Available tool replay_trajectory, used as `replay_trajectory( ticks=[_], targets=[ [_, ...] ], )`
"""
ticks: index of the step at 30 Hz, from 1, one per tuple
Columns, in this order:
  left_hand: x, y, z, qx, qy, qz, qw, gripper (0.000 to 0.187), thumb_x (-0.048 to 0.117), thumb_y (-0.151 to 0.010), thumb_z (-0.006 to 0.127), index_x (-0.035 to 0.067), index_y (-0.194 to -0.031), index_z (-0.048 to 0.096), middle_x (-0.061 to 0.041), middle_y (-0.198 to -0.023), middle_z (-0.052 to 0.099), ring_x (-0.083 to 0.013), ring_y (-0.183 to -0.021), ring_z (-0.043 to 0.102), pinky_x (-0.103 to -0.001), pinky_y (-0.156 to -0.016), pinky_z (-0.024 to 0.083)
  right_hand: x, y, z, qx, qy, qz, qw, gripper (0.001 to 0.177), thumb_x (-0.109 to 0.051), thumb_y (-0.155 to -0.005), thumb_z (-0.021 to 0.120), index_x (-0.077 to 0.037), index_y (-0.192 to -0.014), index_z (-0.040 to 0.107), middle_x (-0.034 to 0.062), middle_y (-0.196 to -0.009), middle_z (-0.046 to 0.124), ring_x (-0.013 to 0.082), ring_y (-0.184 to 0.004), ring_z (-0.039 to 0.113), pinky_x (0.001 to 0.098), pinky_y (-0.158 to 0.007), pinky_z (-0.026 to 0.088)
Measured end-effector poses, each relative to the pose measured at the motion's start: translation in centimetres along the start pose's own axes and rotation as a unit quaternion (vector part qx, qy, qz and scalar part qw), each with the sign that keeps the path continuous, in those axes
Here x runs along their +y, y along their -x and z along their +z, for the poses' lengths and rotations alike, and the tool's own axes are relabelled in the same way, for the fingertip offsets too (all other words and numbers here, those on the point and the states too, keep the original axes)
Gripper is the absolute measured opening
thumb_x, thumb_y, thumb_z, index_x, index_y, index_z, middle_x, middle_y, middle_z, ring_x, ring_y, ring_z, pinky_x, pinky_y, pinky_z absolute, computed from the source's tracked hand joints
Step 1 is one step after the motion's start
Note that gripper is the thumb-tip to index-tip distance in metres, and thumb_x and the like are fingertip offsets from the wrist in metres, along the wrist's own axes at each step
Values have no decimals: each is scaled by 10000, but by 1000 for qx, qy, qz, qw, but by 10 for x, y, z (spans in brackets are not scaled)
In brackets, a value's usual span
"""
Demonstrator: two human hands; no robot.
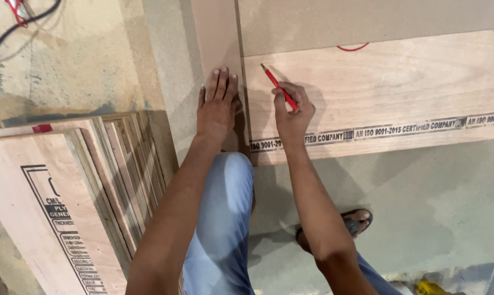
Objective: The person kneels on the floor and uses a red pencil and a straight wooden batten to draw straight lines on a large plywood sheet. They reposition the batten multiple times to mark different sections and also use a tape measure to mark specific measurements on the wood.
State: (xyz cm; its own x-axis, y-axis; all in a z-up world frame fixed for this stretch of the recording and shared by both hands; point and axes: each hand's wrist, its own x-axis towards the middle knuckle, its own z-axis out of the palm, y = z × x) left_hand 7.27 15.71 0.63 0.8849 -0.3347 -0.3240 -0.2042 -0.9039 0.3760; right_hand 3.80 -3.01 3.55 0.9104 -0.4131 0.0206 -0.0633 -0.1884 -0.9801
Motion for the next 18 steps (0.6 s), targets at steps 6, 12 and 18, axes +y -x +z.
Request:
replay_trajectory(
  ticks=[6,12,18],
  targets=[
    [-5,-13,9,47,-15,16,999,632,243,-1055,517,189,-1640,282,-29,-1718,200,-237,-1593,137,-562,-1259,203,-6,-15,1,-36,29,5,999,188,44,-959,680,40,-1139,732,90,-973,749,128,-887,710,250,-814,561],
    [3,-37,8,83,-17,-6,996,610,246,-1072,461,174,-1647,271,-34,-1724,174,-231,-1601,115,-636,-1247,177,-9,-41,19,-83,88,-15,993,241,11,-936,685,19,-1170,743,115,-934,781,132,-827,751,258,-767,585],
    [3,-39,5,41,-38,-18,998,635,255,-1070,415,191,-1671,221,-7,-1733,115,-207,-1595,64,-620,-1251,160,-11,-77,36,-145,148,-94,974,315,23,-959,675,-45,-1255,759,123,-797,674,204,-671,594,330,-619,471]
  ],
)
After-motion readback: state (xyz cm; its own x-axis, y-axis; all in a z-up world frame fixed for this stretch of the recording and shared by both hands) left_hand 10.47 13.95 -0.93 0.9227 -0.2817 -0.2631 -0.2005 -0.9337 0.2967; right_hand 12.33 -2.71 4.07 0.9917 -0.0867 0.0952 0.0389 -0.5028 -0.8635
